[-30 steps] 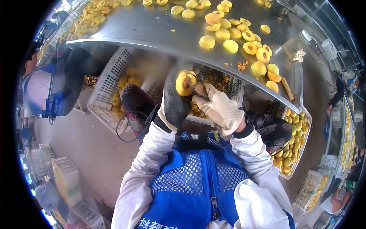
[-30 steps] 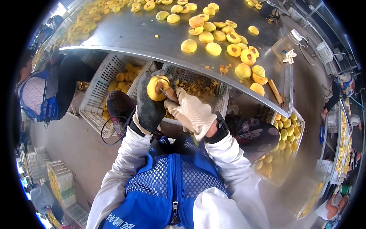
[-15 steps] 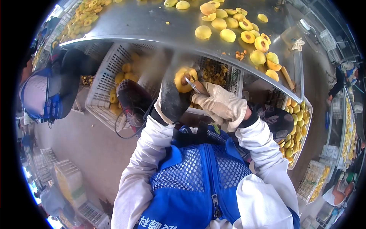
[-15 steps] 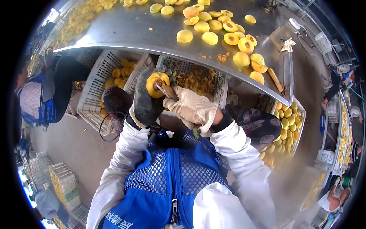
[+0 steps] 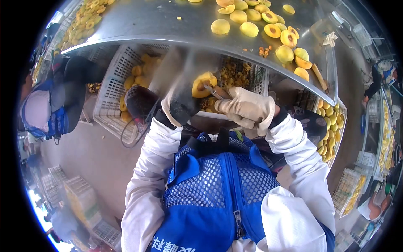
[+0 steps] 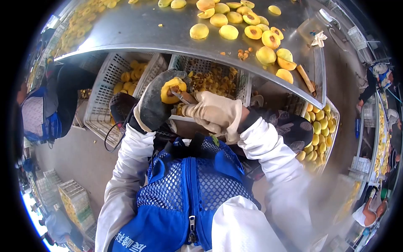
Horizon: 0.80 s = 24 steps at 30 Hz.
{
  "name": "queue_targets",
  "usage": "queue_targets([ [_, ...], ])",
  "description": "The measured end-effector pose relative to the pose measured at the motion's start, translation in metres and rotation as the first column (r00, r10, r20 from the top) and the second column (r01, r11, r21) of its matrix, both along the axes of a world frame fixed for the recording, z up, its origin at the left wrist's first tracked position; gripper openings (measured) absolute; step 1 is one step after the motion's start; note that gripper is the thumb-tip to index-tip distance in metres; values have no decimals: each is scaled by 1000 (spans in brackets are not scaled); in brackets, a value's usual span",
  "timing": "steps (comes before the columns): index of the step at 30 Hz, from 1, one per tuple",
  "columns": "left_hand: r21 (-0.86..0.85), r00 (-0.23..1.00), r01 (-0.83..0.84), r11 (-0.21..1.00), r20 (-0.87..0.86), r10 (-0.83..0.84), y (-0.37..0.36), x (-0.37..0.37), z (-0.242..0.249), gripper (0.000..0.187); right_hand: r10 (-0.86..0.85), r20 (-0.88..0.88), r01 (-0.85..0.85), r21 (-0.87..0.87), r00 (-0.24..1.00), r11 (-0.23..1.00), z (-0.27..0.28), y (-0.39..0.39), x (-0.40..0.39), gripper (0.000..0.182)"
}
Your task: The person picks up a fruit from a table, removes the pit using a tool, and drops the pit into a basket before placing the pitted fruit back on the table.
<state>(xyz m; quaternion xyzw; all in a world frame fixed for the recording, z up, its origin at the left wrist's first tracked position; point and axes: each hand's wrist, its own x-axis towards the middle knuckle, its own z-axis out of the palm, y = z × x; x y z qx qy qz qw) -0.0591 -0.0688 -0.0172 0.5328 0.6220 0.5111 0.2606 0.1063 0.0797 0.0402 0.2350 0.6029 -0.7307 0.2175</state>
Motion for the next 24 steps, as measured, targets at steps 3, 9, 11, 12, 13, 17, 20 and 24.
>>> queue_targets([
  [3,-87,989,23,996,146,-10,2,-9,-15,64,258,-87,-174,532,962,829,-30,3,-8,39],
  [9,-10,998,20,1000,60,-19,4,-5,-11,63,178,-49,-163,223,983,961,9,4,-2,46],
  [11,-54,996,38,998,85,-33,1,-5,-12,64,193,-32,-175,304,981,936,8,0,-1,38],
  [12,-75,997,37,997,65,-32,1,-9,-18,63,190,-34,-171,302,981,938,3,4,0,38],
  [13,-95,998,36,995,45,-32,3,-13,-27,62,112,-3,-112,36,994,993,-3,9,3,38],
  [17,-158,1000,19,987,-7,-21,5,-17,-45,59,39,-336,-149,-308,941,940,-64,15,6,37],
  [20,-57,999,7,998,41,-4,11,-5,-28,56,-182,-161,-33,-829,970,558,-63,4,14,34],
  [24,152,583,41,988,799,-147,36,15,-24,47,-361,65,130,-978,930,161,-72,-2,17,29],
])
